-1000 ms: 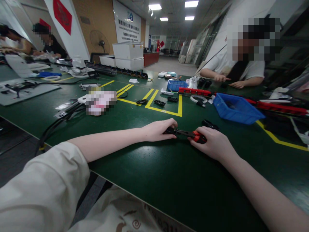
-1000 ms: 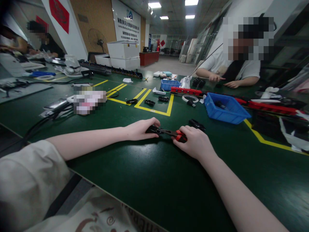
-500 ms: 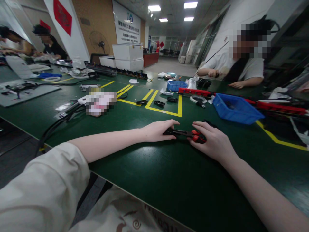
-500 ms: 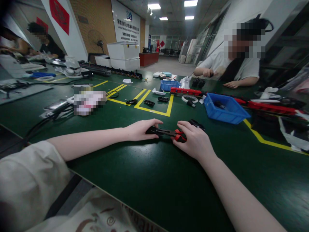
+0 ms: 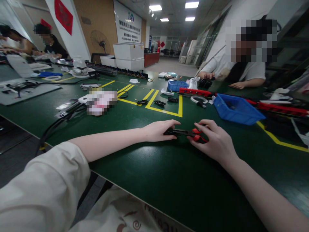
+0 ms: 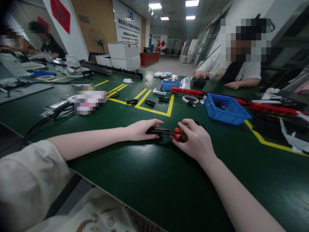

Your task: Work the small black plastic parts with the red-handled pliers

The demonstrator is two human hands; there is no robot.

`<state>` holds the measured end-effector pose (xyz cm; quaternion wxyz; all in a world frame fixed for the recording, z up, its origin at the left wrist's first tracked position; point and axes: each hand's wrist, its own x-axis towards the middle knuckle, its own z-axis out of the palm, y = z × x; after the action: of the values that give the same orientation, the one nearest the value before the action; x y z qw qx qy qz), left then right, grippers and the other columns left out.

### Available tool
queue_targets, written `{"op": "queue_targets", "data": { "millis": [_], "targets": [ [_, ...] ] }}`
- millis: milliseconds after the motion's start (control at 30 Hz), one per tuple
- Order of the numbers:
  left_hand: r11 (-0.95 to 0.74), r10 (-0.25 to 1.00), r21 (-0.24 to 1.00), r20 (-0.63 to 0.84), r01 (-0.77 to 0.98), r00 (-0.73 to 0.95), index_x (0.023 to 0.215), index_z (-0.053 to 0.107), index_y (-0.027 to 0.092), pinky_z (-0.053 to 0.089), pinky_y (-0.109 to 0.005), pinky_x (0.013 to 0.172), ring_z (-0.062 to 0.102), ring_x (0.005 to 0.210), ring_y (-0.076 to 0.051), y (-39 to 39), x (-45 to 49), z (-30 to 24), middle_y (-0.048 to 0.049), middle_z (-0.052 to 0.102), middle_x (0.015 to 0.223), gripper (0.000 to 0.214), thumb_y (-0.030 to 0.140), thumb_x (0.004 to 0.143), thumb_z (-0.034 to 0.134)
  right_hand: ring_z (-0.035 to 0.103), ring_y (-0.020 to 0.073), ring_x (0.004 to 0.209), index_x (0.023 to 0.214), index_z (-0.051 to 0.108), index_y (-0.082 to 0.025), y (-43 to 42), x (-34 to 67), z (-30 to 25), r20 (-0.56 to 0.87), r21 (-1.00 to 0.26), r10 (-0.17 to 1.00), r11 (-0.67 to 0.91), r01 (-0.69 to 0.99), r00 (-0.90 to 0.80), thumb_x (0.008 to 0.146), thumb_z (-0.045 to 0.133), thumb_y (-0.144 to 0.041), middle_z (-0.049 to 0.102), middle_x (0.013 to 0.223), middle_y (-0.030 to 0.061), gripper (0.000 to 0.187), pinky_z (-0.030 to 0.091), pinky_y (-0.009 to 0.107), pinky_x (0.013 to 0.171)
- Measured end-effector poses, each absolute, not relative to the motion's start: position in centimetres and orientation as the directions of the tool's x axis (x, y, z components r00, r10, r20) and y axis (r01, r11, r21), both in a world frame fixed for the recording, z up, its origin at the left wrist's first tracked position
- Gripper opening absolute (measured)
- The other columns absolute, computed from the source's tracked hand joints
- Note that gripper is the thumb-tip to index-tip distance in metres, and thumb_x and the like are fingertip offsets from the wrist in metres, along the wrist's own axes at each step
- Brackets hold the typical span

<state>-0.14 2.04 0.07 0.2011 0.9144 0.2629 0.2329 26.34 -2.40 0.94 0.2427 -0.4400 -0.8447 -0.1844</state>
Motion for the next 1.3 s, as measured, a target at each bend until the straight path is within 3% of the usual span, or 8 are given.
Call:
{"op": "queue_targets", "data": {
  "millis": [333, 667, 1300],
  "targets": [
    [-0.777, 0.582, 0.497, 0.33, 0.387, 0.743, 0.139, 0.041, 0.019, 0.05, -0.035, 0.086, 0.065, 0.103, -0.022, 2.0, -0.2, 0.0, -0.0097, 0.064, 0.118, 0.056, 0.034, 0.09, 0.065, 0.066, 0.029, 0.091, 0.121, 0.065, -0.017, -2.1, 26.9, 0.8, 0.597, 0.063, 0.687, 0.475, 0.878, -0.415, 0.085, 0.06, -0.047, 0.063, 0.124, 0.0139, 0.046, 0.054, 0.043, 0.072],
    [-0.788, 0.567, 0.484, 0.333, 0.38, 0.753, 0.138, 0.042, 0.018, 0.049, -0.033, 0.084, 0.065, 0.101, -0.021, 2.0, -0.2, 0.1, -0.0085, 0.064, 0.115, 0.054, 0.035, 0.091, 0.063, 0.066, 0.0282, 0.089, 0.103, 0.068, -0.018, -1.6, 27.4, 0.3, 0.548, 0.06, 0.675, 0.556, 0.829, -0.493, 0.083, 0.061, -0.045, 0.069, 0.107, 0.0127, 0.035, 0.052, 0.041, 0.071],
    [-0.869, 0.456, 0.388, 0.391, 0.305, 0.8, 0.125, 0.055, 0.02, 0.048, -0.029, 0.083, 0.062, 0.101, -0.019, 2.1, -0.3, 0.1, -0.008, 0.06, 0.114, 0.033, 0.037, 0.097, 0.055, 0.064, 0.0254, 0.079, 0.097, 0.067, -0.017, -1.6, 27.3, 0.3, 0.516, 0.117, 0.675, 0.555, 0.824, -0.528, 0.085, 0.059, -0.049, 0.07, 0.091, 0.0105, 0.036, 0.049, 0.038, 0.067]
  ]
}}
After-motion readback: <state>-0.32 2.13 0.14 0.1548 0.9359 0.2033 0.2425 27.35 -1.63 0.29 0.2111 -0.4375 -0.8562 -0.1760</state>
